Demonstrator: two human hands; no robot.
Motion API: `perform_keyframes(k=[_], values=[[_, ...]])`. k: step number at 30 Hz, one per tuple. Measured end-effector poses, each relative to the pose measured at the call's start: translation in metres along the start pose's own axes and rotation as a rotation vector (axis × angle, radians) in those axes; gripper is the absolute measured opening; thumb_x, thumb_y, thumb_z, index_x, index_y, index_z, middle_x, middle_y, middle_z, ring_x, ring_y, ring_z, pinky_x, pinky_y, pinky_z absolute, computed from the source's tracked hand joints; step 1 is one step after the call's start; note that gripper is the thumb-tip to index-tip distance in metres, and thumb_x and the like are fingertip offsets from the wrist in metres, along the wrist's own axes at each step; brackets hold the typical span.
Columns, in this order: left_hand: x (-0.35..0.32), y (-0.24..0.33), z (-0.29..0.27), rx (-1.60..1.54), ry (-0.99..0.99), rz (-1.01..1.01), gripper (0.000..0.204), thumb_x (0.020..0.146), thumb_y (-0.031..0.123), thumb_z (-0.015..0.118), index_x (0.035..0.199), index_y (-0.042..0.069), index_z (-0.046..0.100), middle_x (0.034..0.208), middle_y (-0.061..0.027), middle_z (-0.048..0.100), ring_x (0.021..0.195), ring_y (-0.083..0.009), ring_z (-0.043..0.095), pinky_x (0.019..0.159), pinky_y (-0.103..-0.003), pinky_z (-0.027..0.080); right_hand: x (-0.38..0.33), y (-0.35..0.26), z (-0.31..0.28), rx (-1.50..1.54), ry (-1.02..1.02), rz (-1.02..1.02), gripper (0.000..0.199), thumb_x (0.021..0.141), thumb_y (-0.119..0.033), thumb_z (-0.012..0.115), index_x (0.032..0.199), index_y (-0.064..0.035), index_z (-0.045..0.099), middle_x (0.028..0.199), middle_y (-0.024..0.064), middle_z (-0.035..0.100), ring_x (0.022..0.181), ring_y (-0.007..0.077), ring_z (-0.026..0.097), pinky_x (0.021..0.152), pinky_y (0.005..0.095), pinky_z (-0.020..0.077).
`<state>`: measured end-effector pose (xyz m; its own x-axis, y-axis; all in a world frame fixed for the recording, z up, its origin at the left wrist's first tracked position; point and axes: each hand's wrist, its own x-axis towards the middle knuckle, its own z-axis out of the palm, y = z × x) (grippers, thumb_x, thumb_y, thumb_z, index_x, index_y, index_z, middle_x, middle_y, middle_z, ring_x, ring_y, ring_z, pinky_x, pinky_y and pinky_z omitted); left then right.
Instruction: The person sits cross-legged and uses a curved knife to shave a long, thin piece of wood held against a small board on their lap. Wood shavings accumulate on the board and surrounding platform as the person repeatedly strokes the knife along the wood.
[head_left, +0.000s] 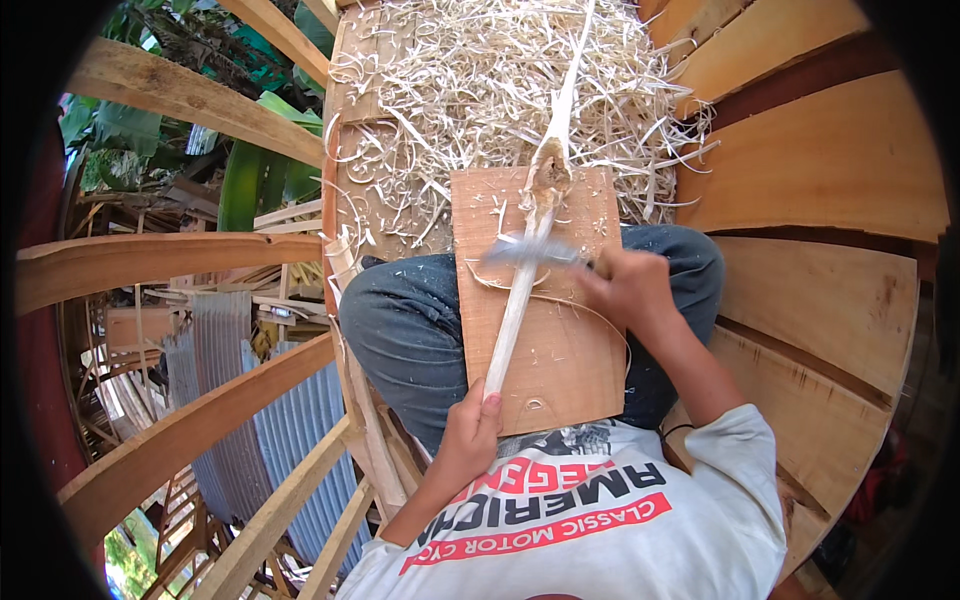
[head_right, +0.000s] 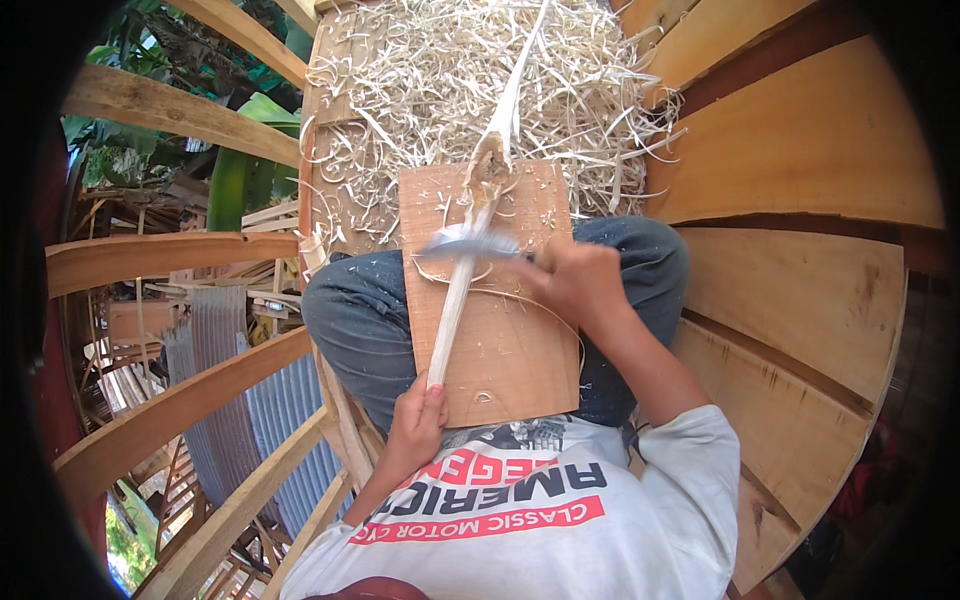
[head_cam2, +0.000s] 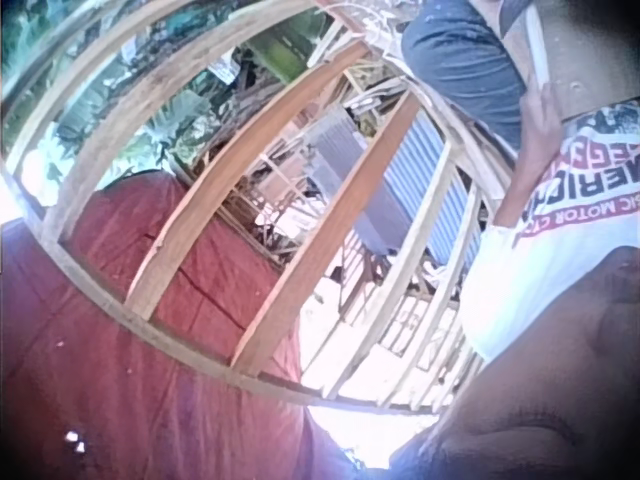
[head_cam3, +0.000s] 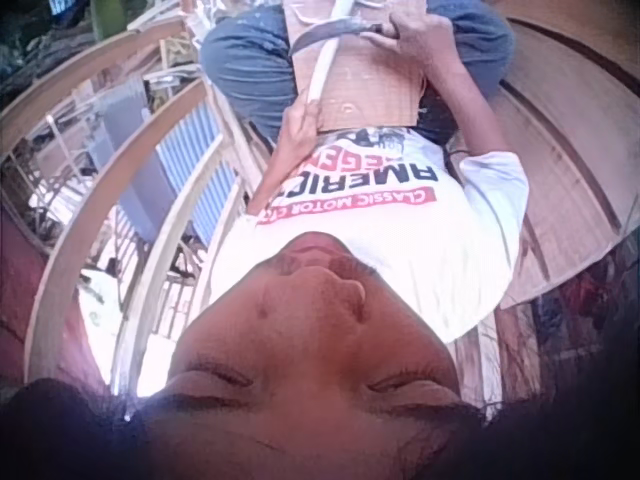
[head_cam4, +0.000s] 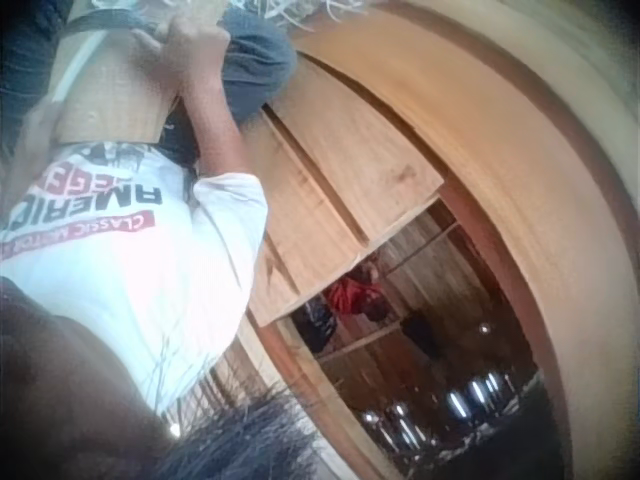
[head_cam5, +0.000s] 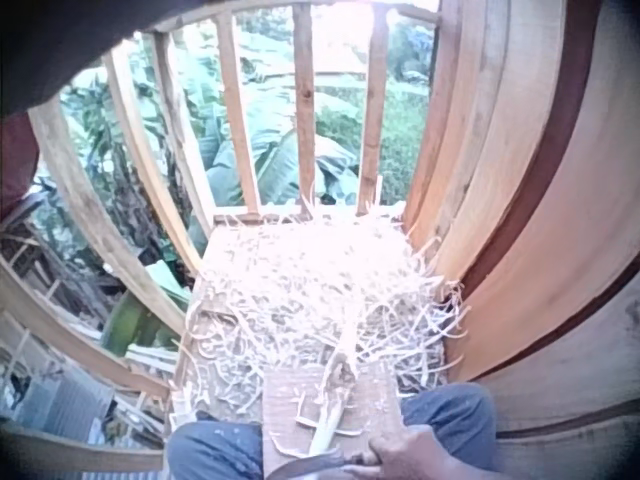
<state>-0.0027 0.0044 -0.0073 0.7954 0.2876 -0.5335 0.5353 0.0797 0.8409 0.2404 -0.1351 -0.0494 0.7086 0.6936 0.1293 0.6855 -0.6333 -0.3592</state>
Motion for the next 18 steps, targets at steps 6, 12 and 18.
perform_keyframes(k=[6, 12, 18], values=[[0.001, -0.001, -0.001, 0.005, -0.022, -0.002, 0.022, 0.1, 0.017, 0.04, 0.091, -0.001, 0.046, 0.057, -0.0053, 0.043, 0.051, -0.0101, 0.043, 0.048, -0.028, 0.036, 0.018, 0.014, -0.009, -0.056, -0.033, 0.183, 0.053, 0.073, -0.048, 0.073, 0.052, -0.0044, 0.051, 0.05, 0.0142, 0.053, 0.045, 0.0316, 0.054, 0.045, 0.0373, 0.0431], [0.003, 0.002, -0.004, -0.003, -0.041, -0.02, 0.023, 0.101, 0.017, 0.038, 0.091, -0.002, 0.046, 0.057, -0.0032, 0.041, 0.051, -0.0088, 0.04, 0.048, -0.027, 0.034, 0.027, 0.031, -0.02, -0.034, -0.055, 0.321, 0.053, 0.077, -0.055, 0.066, 0.054, -0.0077, 0.056, 0.052, 0.0137, 0.056, 0.048, 0.0291, 0.058, 0.048, 0.0388, 0.0457], [0.002, 0.002, -0.007, -0.249, -0.073, -0.122, 0.031, 0.102, 0.03, 0.036, 0.087, 0.005, 0.046, 0.058, 0.0034, 0.036, 0.051, -0.0047, 0.033, 0.045, -0.021, 0.027, 0.004, 0.02, -0.012, -0.06, 0.02, 0.021, 0.053, 0.076, -0.053, 0.068, 0.057, -0.0057, 0.056, 0.048, 0.0135, 0.053, 0.044, 0.0308, 0.056, 0.045, 0.0389, 0.044]])
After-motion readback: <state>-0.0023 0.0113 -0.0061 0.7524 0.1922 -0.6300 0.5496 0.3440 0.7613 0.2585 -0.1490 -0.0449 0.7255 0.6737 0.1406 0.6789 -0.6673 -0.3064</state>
